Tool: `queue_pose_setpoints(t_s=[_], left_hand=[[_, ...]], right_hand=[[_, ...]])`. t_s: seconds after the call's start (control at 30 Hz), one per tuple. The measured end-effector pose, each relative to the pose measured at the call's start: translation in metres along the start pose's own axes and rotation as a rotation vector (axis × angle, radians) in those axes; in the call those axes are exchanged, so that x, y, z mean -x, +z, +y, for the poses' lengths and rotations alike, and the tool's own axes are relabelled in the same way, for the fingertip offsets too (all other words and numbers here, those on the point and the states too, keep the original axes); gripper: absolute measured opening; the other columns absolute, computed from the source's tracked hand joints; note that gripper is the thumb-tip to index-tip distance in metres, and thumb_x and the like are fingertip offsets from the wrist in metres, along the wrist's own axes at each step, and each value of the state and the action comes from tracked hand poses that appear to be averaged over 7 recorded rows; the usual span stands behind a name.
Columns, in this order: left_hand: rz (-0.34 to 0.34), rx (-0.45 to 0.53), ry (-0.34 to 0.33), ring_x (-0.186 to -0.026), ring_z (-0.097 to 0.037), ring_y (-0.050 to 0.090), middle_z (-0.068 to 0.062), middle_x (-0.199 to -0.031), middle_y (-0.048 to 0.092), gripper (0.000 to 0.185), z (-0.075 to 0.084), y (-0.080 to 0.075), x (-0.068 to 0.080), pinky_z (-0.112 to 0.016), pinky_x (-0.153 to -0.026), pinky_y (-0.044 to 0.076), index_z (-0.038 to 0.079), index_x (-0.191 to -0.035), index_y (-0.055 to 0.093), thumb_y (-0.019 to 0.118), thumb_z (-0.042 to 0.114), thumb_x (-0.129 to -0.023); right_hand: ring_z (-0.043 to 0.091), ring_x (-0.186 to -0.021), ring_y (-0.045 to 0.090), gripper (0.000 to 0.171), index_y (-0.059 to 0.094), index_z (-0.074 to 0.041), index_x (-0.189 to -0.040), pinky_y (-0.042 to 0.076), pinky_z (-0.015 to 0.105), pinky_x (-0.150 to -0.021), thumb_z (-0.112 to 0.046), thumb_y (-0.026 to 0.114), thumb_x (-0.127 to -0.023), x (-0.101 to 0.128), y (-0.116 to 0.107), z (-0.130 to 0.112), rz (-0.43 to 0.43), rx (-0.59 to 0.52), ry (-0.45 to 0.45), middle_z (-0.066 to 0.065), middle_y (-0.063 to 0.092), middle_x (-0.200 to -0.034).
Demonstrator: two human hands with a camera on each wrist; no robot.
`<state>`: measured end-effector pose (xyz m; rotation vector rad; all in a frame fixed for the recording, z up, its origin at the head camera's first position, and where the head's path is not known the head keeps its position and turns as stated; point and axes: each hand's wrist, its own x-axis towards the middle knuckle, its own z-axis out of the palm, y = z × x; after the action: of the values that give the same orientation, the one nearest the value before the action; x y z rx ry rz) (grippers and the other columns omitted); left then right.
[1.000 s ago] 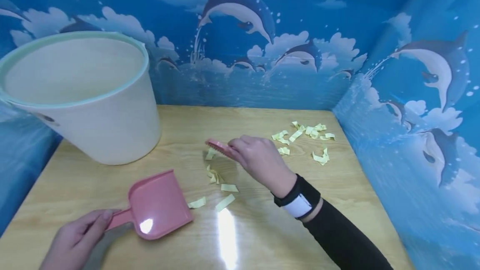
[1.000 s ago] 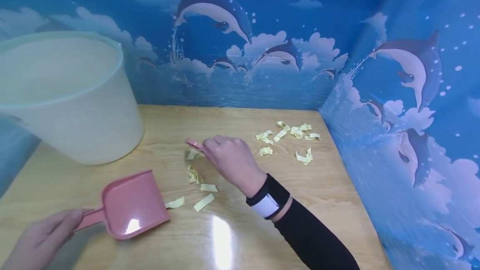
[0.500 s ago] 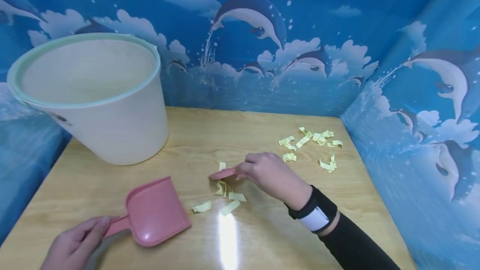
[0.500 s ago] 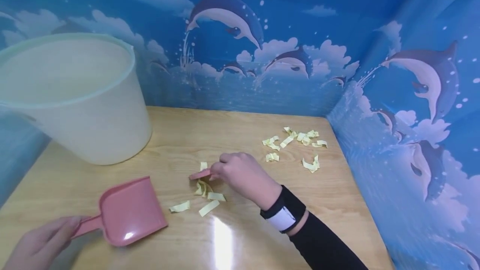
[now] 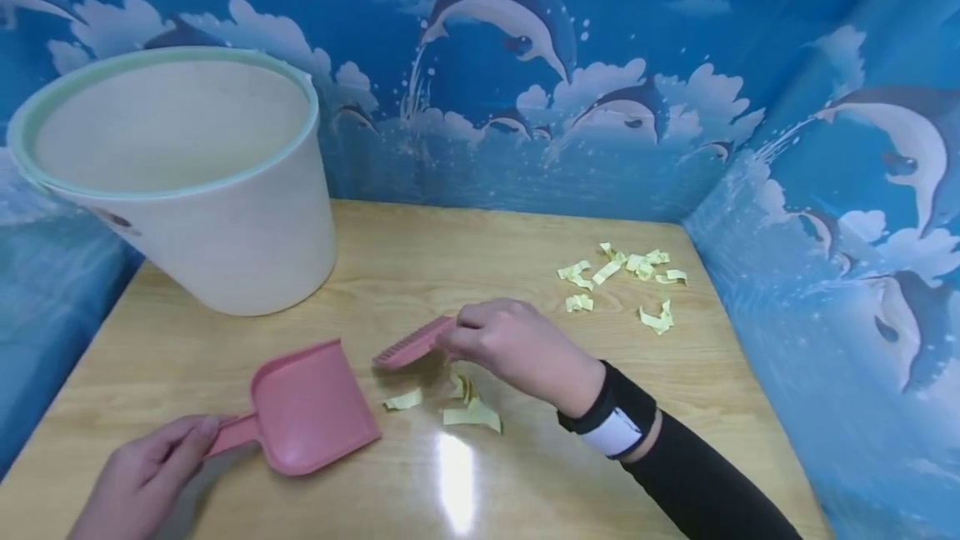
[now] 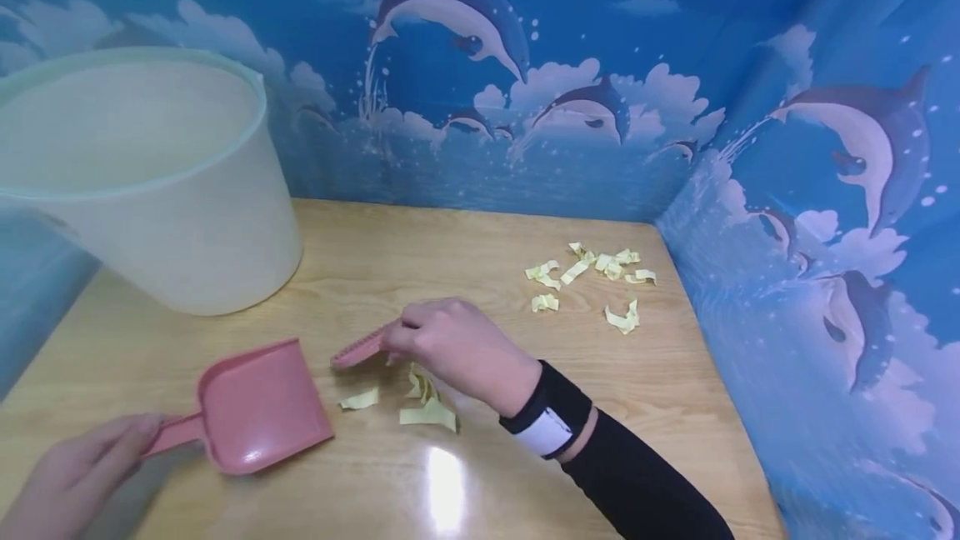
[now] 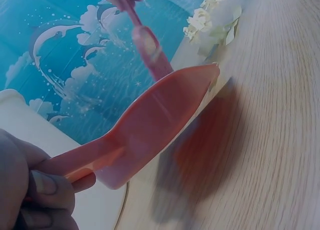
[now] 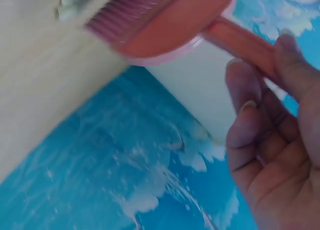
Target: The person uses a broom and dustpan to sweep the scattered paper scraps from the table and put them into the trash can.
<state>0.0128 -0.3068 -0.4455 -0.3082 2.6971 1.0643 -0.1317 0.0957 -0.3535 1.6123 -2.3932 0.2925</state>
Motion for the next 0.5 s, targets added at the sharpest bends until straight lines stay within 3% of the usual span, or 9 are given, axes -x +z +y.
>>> queue_pose_setpoints(t_s=[0.1, 0.2, 0.3, 0.43, 0.5], left_hand=[[0.008, 0.001, -0.001, -0.070, -0.004, 0.049, -0.005, -0.086, 0.064, 0.049, 0.000, 0.000, 0.000, -0.024, -0.058, 0.044, 0.002, -0.118, 0.069, 0.041, 0.040, -0.108], [0.023, 0.008, 0.005, -0.069, -0.004, 0.049, -0.005, -0.083, 0.063, 0.048, -0.001, 0.002, 0.002, -0.025, -0.057, 0.044, 0.000, -0.119, 0.069, 0.042, 0.039, -0.108], [0.029, 0.015, 0.015, -0.072, 0.004, 0.051, -0.008, -0.090, 0.069, 0.047, -0.001, 0.002, 0.003, -0.022, -0.059, 0.045, -0.001, -0.121, 0.068, 0.044, 0.037, -0.107], [-0.022, 0.034, 0.004, -0.083, 0.013, 0.053, -0.015, -0.111, 0.072, 0.049, 0.004, 0.002, 0.002, -0.019, -0.066, 0.050, -0.003, -0.123, 0.067, 0.044, 0.038, -0.107], [-0.037, 0.041, 0.007, -0.085, 0.013, 0.054, -0.016, -0.112, 0.072, 0.049, 0.008, 0.003, 0.002, -0.019, -0.067, 0.050, -0.003, -0.122, 0.067, 0.044, 0.037, -0.107]], right_hand=[[0.003, -0.077, 0.062, 0.021, 0.076, -0.023, -0.109, 0.052, 0.019, -0.069, -0.024, 0.076, -0.088, 0.000, 0.009, -0.001, -0.058, 0.017, -0.063, -0.009, 0.068, -0.090], [0.001, -0.072, 0.055, 0.027, 0.075, -0.026, -0.113, 0.048, 0.020, -0.067, -0.025, 0.077, -0.086, 0.009, 0.011, 0.003, -0.114, 0.040, -0.092, -0.011, 0.066, -0.087], [0.001, -0.070, 0.049, 0.029, 0.074, -0.029, -0.116, 0.043, 0.021, -0.065, -0.025, 0.075, -0.087, 0.023, 0.004, 0.008, -0.161, 0.061, -0.093, -0.012, 0.063, -0.084], [0.002, -0.073, 0.052, 0.026, 0.075, -0.032, -0.111, 0.042, 0.023, -0.066, -0.027, 0.074, -0.086, 0.043, -0.008, 0.016, -0.150, 0.062, -0.065, -0.013, 0.061, -0.084], [0.002, -0.075, 0.056, 0.024, 0.077, -0.030, -0.107, 0.044, 0.024, -0.066, -0.026, 0.076, -0.084, 0.051, -0.013, 0.020, -0.107, 0.059, -0.044, -0.013, 0.062, -0.083]])
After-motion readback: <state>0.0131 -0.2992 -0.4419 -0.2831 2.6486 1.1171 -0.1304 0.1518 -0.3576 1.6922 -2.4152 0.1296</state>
